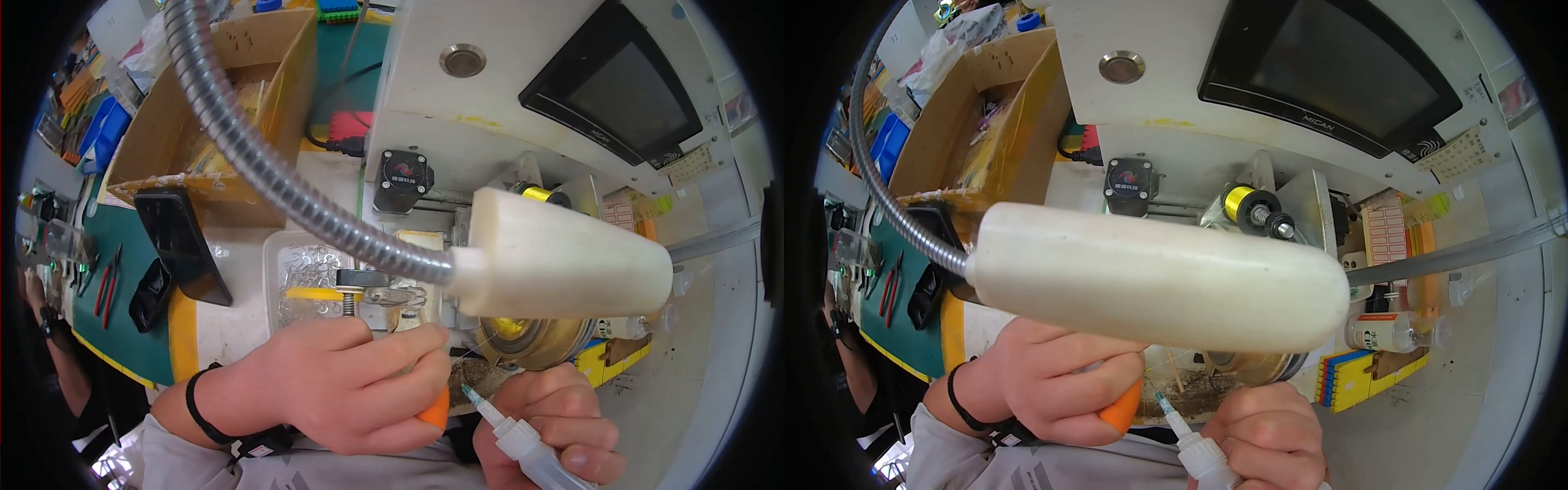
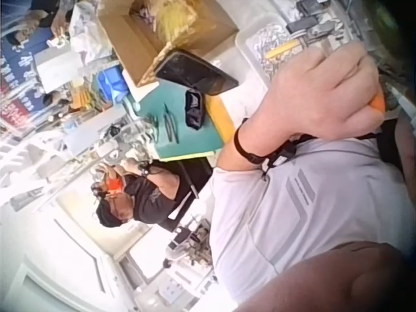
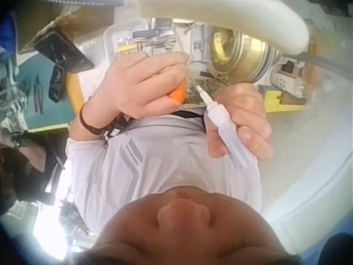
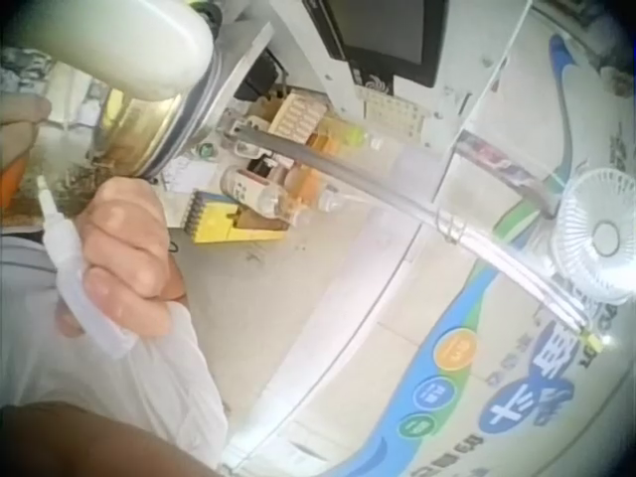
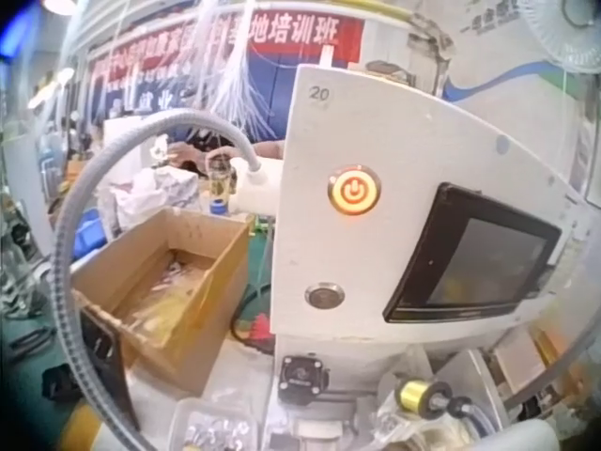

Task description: Operating a specialized machine to wrap and process small industrial components.

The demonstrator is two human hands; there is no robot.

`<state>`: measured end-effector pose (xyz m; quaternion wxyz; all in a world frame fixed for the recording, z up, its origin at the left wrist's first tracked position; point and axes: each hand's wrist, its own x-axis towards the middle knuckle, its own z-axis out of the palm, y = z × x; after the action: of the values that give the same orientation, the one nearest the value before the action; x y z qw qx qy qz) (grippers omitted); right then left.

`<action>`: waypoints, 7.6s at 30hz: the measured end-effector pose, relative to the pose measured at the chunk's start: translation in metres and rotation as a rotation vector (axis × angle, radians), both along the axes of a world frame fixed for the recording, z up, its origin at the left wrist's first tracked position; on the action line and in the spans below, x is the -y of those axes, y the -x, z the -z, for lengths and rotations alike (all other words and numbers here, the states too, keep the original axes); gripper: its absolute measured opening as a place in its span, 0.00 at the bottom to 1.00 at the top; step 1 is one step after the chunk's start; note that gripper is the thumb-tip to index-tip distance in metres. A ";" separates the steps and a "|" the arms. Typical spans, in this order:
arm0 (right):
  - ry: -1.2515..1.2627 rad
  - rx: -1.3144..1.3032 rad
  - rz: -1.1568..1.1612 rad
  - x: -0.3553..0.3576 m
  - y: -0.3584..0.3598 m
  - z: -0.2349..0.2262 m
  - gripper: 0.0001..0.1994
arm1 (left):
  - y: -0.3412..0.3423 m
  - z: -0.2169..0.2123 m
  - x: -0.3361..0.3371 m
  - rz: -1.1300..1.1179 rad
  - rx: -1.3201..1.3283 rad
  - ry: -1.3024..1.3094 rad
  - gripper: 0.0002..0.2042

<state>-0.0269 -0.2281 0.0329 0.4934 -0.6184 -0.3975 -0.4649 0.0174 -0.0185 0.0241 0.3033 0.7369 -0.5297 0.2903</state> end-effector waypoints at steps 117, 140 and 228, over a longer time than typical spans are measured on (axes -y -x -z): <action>0.883 -0.809 0.689 0.078 0.057 0.036 0.10 | -0.002 -0.007 0.002 0.050 0.005 -0.040 0.10; 0.361 -0.998 0.098 0.089 0.068 0.035 0.05 | -0.001 -0.004 -0.001 0.032 -0.007 -0.071 0.12; 0.264 -0.877 0.341 0.096 0.017 -0.027 0.09 | 0.008 -0.022 0.028 -0.460 -0.089 -0.054 0.08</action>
<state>-0.0442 -0.3242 0.0600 0.4484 -0.8696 -0.1010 -0.1806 0.0098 -0.0468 0.0466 0.2324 0.8581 -0.3418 0.3048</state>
